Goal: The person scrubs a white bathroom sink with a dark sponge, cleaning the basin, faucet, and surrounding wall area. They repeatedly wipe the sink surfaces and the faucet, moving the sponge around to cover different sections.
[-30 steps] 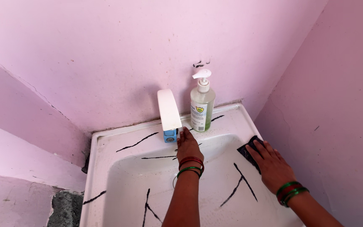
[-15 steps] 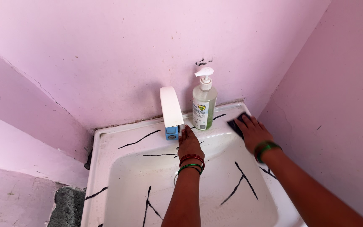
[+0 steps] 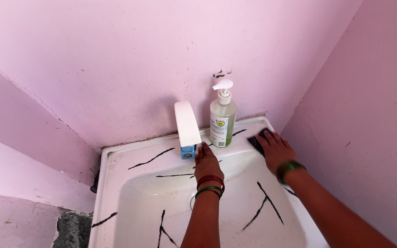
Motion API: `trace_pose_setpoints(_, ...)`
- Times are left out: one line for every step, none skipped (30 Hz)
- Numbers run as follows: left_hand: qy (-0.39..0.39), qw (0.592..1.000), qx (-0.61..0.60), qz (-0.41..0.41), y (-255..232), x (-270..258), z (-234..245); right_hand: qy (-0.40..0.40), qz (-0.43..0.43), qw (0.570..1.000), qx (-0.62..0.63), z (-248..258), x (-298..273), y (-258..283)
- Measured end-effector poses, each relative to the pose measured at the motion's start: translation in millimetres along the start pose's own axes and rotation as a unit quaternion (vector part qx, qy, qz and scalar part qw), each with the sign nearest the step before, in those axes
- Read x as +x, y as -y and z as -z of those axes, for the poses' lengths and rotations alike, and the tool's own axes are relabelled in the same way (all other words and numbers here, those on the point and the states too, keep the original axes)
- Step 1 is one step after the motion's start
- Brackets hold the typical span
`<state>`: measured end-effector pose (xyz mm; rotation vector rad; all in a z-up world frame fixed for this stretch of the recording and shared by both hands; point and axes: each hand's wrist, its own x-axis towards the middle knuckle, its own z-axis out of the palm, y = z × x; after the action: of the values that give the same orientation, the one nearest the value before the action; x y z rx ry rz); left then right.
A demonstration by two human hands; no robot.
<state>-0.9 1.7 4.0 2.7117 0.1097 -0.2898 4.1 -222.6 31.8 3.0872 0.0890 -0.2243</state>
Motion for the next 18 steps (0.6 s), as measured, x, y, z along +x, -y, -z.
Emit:
trace_pose_setpoints(0.001,1.000,0.005,-0.002,0.3,1.0,-0.1,0.016,-0.008,1.000,0.002,3.3,14.7,2.4)
trace_pose_setpoints(0.003,1.000,0.010,-0.004,0.3,1.2,-0.7,0.032,-0.017,0.999,0.005,6.2,26.9,4.4)
trace_pose_setpoints(0.006,1.000,0.015,-0.006,0.6,1.6,-1.2,0.049,-0.026,0.998,0.007,7.1,34.1,5.5)
trace_pose_setpoints(0.004,1.000,0.013,-0.005,0.9,2.3,-1.8,0.047,-0.028,0.999,-0.002,7.0,38.3,6.3)
trace_pose_setpoints(0.002,1.000,0.011,-0.005,1.4,3.0,-2.3,0.045,-0.029,0.999,-0.010,6.2,38.6,6.8)
trace_pose_setpoints(0.000,1.000,0.009,-0.004,3.1,3.0,-2.5,0.043,-0.030,0.998,-0.018,3.2,32.7,8.6)
trace_pose_setpoints(-0.006,1.000,0.007,-0.007,4.1,2.9,-2.7,0.040,-0.029,0.999,-0.016,0.3,23.4,9.4)
trace_pose_setpoints(-0.013,1.000,0.004,-0.011,3.8,2.4,-3.2,0.038,-0.031,0.999,-0.014,-2.1,9.3,7.1)
trace_pose_setpoints(-0.019,1.000,0.001,-0.015,3.8,1.6,-3.3,0.036,-0.032,0.999,-0.013,-4.6,-6.9,5.6)
trace_pose_setpoints(-0.008,1.000,-0.004,-0.007,2.4,2.2,-3.0,0.025,-0.028,0.999,-0.032,-7.3,-27.1,2.7)
trace_pose_setpoints(0.002,1.000,-0.008,0.001,1.5,1.6,-3.1,0.014,-0.024,0.998,-0.052,-10.0,-46.3,2.5)
trace_pose_setpoints(0.014,1.000,-0.013,0.010,1.8,0.3,-3.1,0.031,-0.036,0.997,-0.058,-12.9,-65.6,3.7)
trace_pose_setpoints(0.014,1.000,-0.008,0.006,1.5,0.6,-2.5,0.049,-0.048,0.996,-0.063,-14.4,-84.0,1.9)
trace_pose_setpoints(0.014,1.000,-0.003,0.002,2.1,1.0,-1.9,0.053,-0.053,0.996,-0.057,-15.2,-93.7,2.1)
trace_pose_setpoints(0.013,1.000,0.002,-0.002,2.4,1.6,-1.5,0.058,-0.058,0.995,-0.050,-16.0,-100.1,2.8)
trace_pose_setpoints(0.007,1.000,0.003,-0.005,3.0,1.6,-1.5,0.063,-0.063,0.995,-0.042,-16.7,-102.5,4.0)
trace_pose_setpoints(0.001,1.000,0.004,-0.008,3.3,1.2,-1.9,0.057,-0.055,0.995,-0.057,-17.1,-98.9,5.6)
trace_pose_setpoints(-0.005,1.000,0.005,-0.012,1.7,1.7,-3.0,0.051,-0.050,0.995,-0.073,-16.8,-89.9,6.2)
